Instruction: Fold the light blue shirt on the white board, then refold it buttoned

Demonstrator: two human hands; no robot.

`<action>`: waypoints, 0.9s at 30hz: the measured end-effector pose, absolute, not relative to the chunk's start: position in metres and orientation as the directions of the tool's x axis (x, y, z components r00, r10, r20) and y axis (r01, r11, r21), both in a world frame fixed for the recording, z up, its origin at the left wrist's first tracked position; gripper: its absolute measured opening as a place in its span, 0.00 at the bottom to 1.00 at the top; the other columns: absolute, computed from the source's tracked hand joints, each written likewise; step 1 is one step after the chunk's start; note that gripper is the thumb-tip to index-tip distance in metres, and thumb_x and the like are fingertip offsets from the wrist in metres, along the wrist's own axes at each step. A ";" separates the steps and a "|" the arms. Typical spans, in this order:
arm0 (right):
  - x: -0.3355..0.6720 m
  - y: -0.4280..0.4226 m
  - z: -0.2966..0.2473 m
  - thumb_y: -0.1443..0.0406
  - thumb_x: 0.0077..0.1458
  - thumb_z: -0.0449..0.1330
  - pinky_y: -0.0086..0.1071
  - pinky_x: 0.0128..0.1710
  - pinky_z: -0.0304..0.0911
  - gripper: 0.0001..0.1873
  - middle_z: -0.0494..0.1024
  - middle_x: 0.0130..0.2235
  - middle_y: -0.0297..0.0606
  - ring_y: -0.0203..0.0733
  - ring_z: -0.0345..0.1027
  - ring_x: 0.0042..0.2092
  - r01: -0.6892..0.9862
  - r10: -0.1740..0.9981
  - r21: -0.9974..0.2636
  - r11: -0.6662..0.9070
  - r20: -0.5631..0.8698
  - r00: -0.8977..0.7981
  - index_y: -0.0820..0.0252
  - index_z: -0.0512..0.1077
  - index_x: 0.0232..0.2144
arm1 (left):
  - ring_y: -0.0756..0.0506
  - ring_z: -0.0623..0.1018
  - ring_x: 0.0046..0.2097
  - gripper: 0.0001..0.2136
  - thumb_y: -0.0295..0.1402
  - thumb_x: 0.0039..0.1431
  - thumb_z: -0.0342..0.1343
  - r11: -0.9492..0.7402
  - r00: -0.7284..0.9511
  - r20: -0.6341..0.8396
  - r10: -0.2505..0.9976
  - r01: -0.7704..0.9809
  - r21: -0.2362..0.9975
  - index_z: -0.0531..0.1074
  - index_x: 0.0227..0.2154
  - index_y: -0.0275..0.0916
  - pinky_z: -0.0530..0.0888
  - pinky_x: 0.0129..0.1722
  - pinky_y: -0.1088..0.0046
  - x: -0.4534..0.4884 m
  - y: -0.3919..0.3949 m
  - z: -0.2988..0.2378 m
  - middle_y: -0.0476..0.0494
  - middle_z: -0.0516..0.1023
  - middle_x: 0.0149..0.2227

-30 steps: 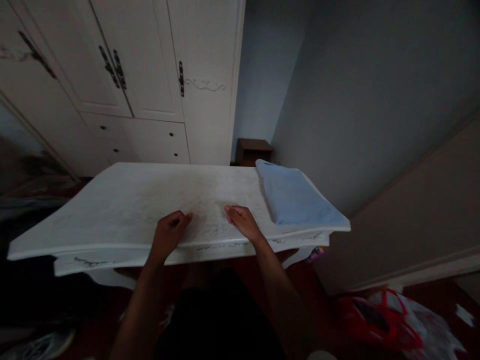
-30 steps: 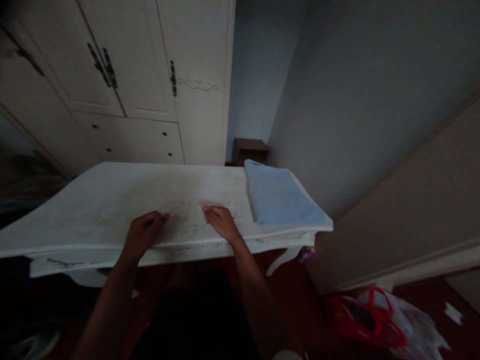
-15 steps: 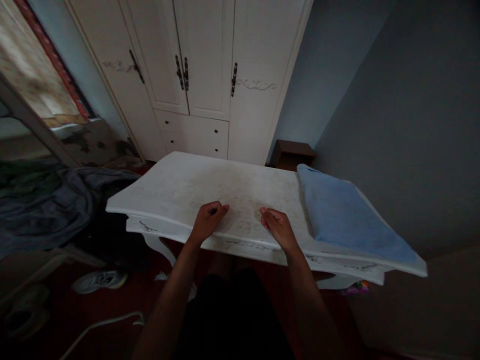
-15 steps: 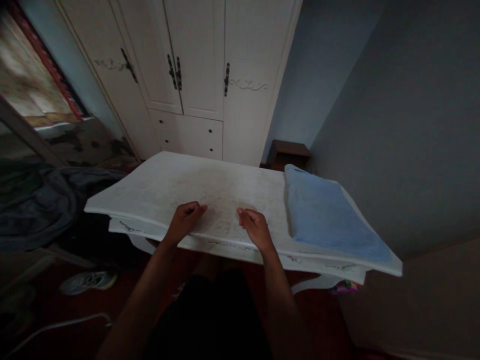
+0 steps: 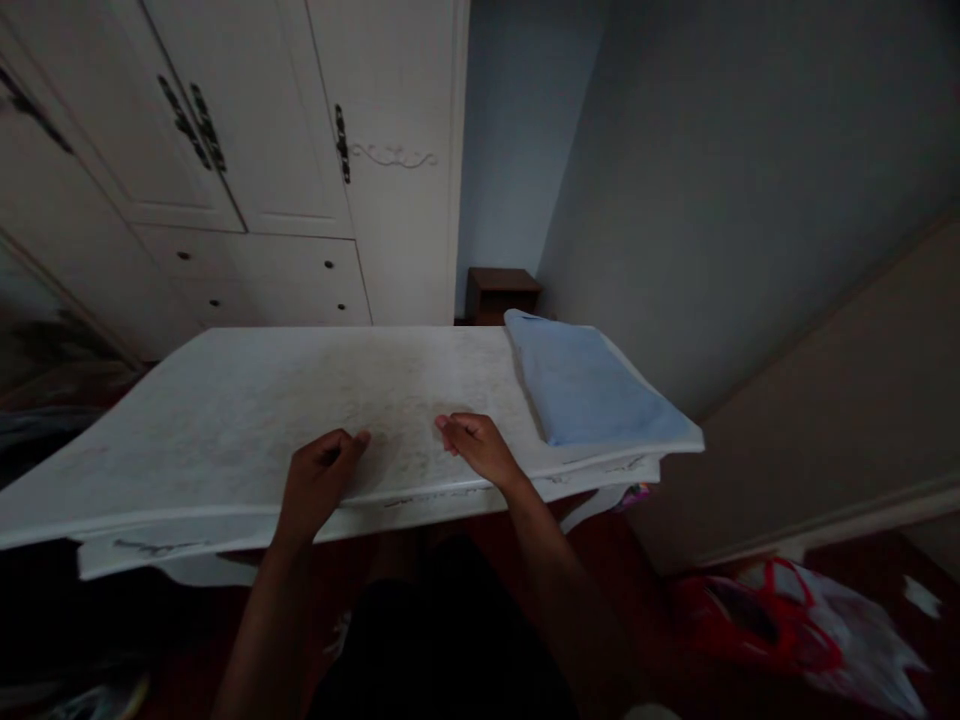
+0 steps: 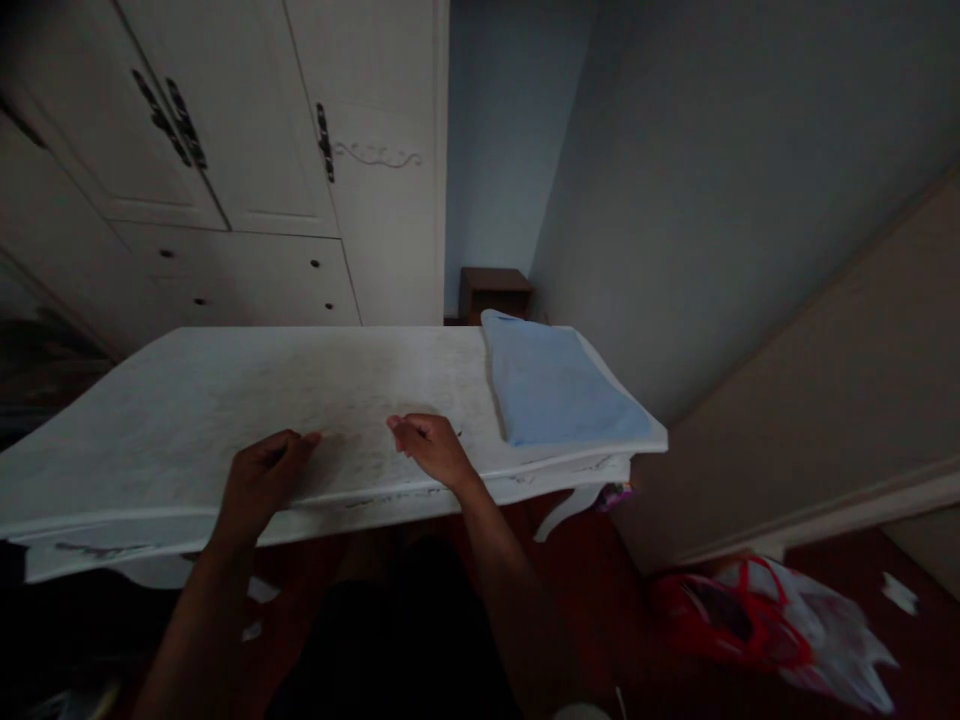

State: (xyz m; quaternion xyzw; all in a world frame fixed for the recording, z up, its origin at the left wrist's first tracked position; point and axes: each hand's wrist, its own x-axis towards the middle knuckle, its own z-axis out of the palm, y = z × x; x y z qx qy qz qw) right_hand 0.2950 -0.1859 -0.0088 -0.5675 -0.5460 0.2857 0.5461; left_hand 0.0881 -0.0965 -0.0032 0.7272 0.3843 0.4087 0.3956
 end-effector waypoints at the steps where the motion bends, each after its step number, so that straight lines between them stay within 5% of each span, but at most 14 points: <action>1: 0.295 -0.186 -0.008 0.42 0.57 0.51 0.28 0.28 0.56 0.29 0.67 0.20 0.30 0.33 0.61 0.25 0.302 0.933 -0.933 0.194 0.271 0.238 0.58 0.66 0.19 | 0.53 0.55 0.21 0.21 0.44 0.55 0.56 -0.389 0.366 0.288 0.885 0.239 0.890 0.56 0.15 0.39 0.54 0.20 0.76 0.088 -0.097 -0.002 0.54 0.52 0.17; 27: 0.296 -0.187 -0.016 0.46 0.59 0.53 0.29 0.29 0.57 0.27 0.68 0.21 0.32 0.35 0.63 0.25 0.345 0.932 -0.917 0.198 0.286 0.223 0.58 0.67 0.19 | 0.53 0.56 0.22 0.20 0.45 0.54 0.54 -0.374 0.368 0.289 0.884 0.185 0.909 0.55 0.15 0.40 0.55 0.22 0.76 0.091 -0.098 -0.004 0.55 0.52 0.17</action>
